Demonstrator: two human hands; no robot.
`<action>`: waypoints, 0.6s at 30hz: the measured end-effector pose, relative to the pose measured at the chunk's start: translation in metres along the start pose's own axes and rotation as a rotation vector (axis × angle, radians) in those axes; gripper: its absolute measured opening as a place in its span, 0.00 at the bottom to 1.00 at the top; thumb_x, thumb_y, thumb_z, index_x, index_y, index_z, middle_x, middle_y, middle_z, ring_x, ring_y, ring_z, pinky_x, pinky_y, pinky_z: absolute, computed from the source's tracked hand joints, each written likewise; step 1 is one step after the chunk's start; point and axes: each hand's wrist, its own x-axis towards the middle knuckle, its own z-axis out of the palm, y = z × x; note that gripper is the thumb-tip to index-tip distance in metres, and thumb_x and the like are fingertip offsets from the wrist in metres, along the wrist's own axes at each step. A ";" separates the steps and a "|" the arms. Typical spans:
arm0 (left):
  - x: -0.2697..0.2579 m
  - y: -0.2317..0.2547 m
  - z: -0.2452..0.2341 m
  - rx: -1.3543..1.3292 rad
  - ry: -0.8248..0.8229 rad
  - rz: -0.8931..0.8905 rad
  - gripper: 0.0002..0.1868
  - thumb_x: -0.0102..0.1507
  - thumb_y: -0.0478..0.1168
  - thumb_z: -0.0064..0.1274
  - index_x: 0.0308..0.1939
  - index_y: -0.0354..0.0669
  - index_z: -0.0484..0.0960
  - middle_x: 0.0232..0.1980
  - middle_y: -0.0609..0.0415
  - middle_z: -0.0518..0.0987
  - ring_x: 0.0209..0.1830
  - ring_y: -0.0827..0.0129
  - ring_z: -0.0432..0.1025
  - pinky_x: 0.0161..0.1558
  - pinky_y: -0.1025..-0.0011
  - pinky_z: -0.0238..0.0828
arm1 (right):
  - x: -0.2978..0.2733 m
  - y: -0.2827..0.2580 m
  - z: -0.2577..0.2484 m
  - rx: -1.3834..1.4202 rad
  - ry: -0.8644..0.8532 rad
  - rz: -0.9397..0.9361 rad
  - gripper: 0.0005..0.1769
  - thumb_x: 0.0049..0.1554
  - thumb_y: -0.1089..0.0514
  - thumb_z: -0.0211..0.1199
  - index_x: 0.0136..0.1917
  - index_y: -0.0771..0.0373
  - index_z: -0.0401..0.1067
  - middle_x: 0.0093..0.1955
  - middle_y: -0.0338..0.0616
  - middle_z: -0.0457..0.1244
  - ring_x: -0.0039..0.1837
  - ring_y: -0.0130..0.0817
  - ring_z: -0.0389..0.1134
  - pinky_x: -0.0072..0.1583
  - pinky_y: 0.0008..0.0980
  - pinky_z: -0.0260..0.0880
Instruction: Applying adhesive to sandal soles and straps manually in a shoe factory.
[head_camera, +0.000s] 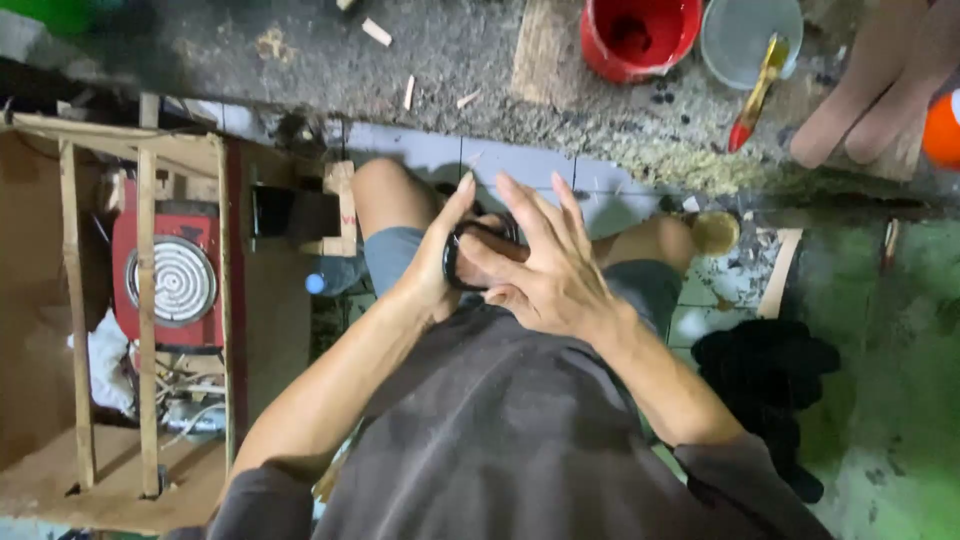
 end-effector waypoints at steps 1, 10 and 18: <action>0.005 0.000 -0.010 0.002 0.001 0.002 0.45 0.62 0.75 0.36 0.51 0.33 0.81 0.39 0.38 0.83 0.39 0.55 0.80 0.37 0.65 0.76 | -0.001 -0.004 -0.007 0.001 0.002 -0.001 0.31 0.66 0.32 0.36 0.73 0.40 0.66 0.79 0.63 0.47 0.77 0.60 0.54 0.75 0.69 0.37; -0.054 0.072 -0.030 -0.325 -0.103 -0.025 0.41 0.64 0.65 0.38 0.48 0.21 0.78 0.50 0.32 0.81 0.38 0.41 0.80 0.35 0.44 0.81 | -0.043 0.044 -0.031 0.042 0.081 0.047 0.38 0.50 0.36 0.71 0.69 0.51 0.70 0.76 0.64 0.52 0.71 0.58 0.60 0.70 0.57 0.58; -0.018 0.016 -0.017 -0.455 0.379 0.714 0.24 0.69 0.56 0.43 0.62 0.48 0.73 0.55 0.56 0.78 0.28 0.60 0.80 0.32 0.71 0.86 | -0.017 0.035 -0.003 -0.300 0.565 -0.023 0.04 0.55 0.63 0.68 0.43 0.67 0.78 0.57 0.63 0.67 0.50 0.56 0.68 0.52 0.56 0.68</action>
